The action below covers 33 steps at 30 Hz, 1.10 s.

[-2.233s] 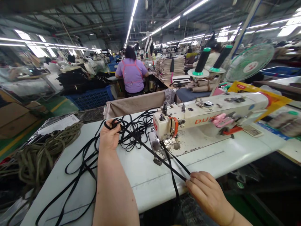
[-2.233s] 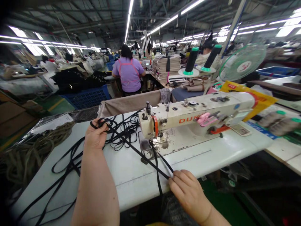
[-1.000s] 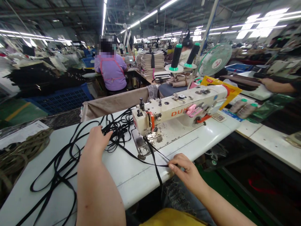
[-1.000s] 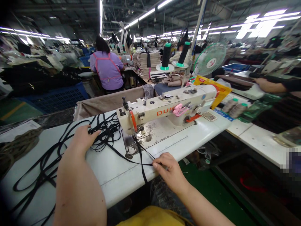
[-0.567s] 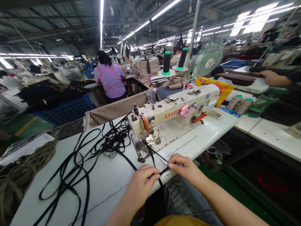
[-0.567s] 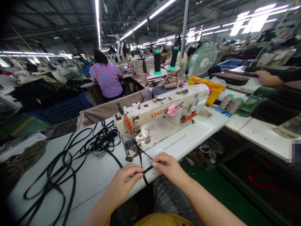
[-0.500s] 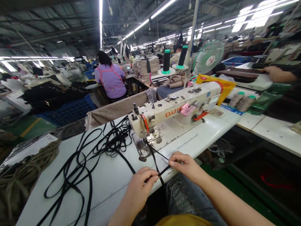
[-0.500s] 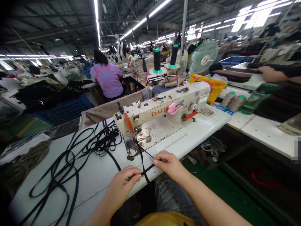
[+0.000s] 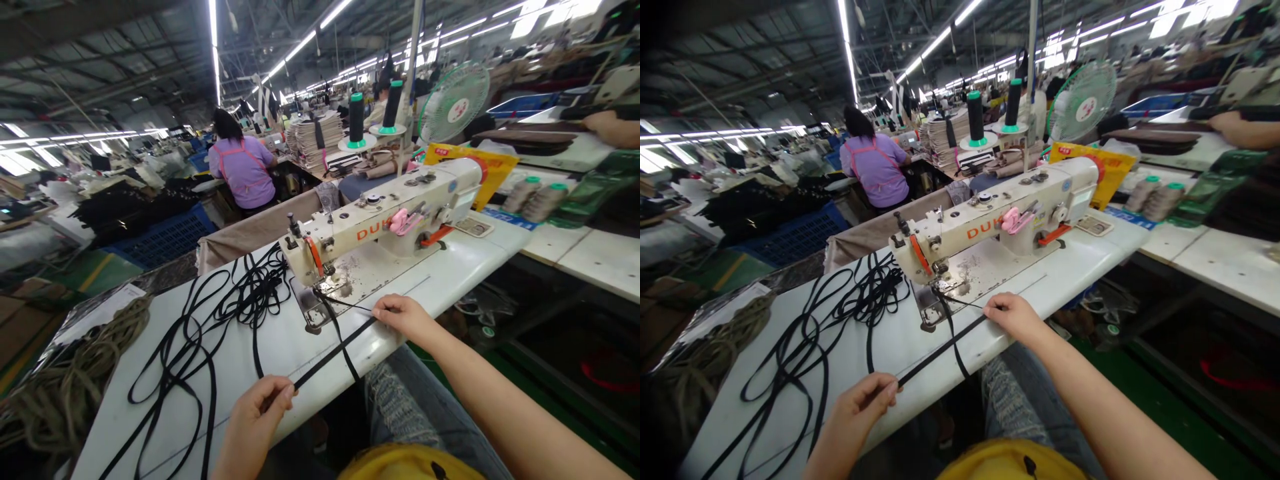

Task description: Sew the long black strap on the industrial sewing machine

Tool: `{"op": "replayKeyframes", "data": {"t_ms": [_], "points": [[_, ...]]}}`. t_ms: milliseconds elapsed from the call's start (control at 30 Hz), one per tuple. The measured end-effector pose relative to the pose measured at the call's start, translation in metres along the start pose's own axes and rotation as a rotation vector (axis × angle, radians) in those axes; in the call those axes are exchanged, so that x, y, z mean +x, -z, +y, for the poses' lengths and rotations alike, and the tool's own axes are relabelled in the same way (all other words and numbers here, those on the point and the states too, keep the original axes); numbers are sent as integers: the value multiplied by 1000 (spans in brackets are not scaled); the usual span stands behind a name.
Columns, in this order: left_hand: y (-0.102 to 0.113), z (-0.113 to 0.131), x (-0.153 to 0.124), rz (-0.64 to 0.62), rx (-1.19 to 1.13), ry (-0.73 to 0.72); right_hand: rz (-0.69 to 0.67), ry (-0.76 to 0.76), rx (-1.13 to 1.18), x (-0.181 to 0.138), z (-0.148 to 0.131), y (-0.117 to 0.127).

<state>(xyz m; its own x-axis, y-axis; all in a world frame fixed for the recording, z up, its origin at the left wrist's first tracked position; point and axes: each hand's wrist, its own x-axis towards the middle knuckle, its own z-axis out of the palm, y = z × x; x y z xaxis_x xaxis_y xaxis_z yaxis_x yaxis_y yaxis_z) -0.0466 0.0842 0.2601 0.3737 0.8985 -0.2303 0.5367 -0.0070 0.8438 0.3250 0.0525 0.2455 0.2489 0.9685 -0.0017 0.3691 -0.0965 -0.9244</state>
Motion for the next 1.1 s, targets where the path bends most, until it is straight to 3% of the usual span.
{"op": "replayKeyframes", "data": {"t_ms": [367, 600, 867, 1100], "points": [[25, -8, 1, 79, 47, 9, -16, -69, 15, 1, 4, 3], [43, -27, 7, -24, 115, 4, -17, -63, 13, 0, 4, 4], [43, 3, -2, 35, -2, -14, -13, -67, -60, 1, 3, 6], [51, 6, -4, 19, -44, -8, -12, -30, -137, 3, 3, 9]]}}
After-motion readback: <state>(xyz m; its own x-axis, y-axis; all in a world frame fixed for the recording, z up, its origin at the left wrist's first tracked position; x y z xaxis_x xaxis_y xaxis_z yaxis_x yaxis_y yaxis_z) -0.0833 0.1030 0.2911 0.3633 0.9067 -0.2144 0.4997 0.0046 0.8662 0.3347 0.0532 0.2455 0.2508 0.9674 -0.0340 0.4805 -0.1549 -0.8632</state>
